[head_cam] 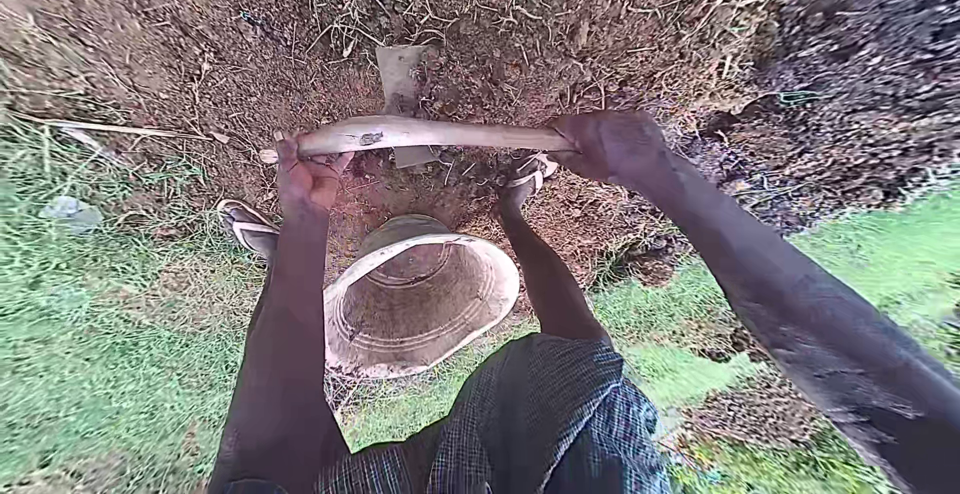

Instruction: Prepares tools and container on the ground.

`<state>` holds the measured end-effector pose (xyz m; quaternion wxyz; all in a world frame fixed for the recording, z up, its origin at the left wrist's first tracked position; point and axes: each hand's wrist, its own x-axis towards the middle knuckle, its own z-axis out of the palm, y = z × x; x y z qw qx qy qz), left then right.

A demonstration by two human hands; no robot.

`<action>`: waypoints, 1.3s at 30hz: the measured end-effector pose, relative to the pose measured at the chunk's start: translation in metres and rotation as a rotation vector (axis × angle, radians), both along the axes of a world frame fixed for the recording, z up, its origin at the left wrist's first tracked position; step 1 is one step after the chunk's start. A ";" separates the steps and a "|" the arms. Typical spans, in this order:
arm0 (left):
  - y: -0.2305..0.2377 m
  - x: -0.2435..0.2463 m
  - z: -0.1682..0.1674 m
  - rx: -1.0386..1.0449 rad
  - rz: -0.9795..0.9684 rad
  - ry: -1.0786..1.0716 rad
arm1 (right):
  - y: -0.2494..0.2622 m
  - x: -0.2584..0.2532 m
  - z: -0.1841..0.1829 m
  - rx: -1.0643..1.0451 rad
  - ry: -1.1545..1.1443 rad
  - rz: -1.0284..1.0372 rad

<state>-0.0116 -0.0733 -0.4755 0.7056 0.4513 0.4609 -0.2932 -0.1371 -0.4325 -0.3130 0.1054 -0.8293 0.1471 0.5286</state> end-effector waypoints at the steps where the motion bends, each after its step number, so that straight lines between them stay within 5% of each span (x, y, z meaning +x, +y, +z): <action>1: 0.008 0.004 0.009 -0.009 -0.012 -0.029 | 0.010 -0.003 0.008 -0.013 -0.005 -0.009; 8: 0.082 0.025 0.093 -0.062 -0.194 -0.256 | 0.085 -0.036 0.061 -0.001 -0.272 -0.118; 14: 0.150 0.029 0.210 -0.085 -0.257 -0.564 | 0.167 -0.110 0.118 0.131 -0.426 -0.367; 16: 0.151 0.006 0.257 0.004 -0.296 -0.651 | 0.193 -0.139 0.125 0.202 -0.346 -0.483; 19: 0.136 -0.046 0.305 -0.022 -0.394 -0.733 | 0.223 -0.176 0.119 0.362 0.205 -0.573; 22: 0.105 -0.102 0.323 -0.092 -0.576 -0.829 | 0.251 -0.209 0.080 0.466 0.604 -0.503; 28: 0.113 -0.147 0.330 -0.013 -0.779 -0.838 | 0.278 -0.206 0.040 0.514 0.630 -0.444; 34: 0.151 -0.092 0.360 -0.023 -0.771 -0.816 | 0.329 -0.175 0.045 0.705 0.543 -0.374; 39: 0.249 -0.023 0.353 0.159 -0.530 -0.737 | 0.308 -0.114 0.066 0.821 0.119 -0.404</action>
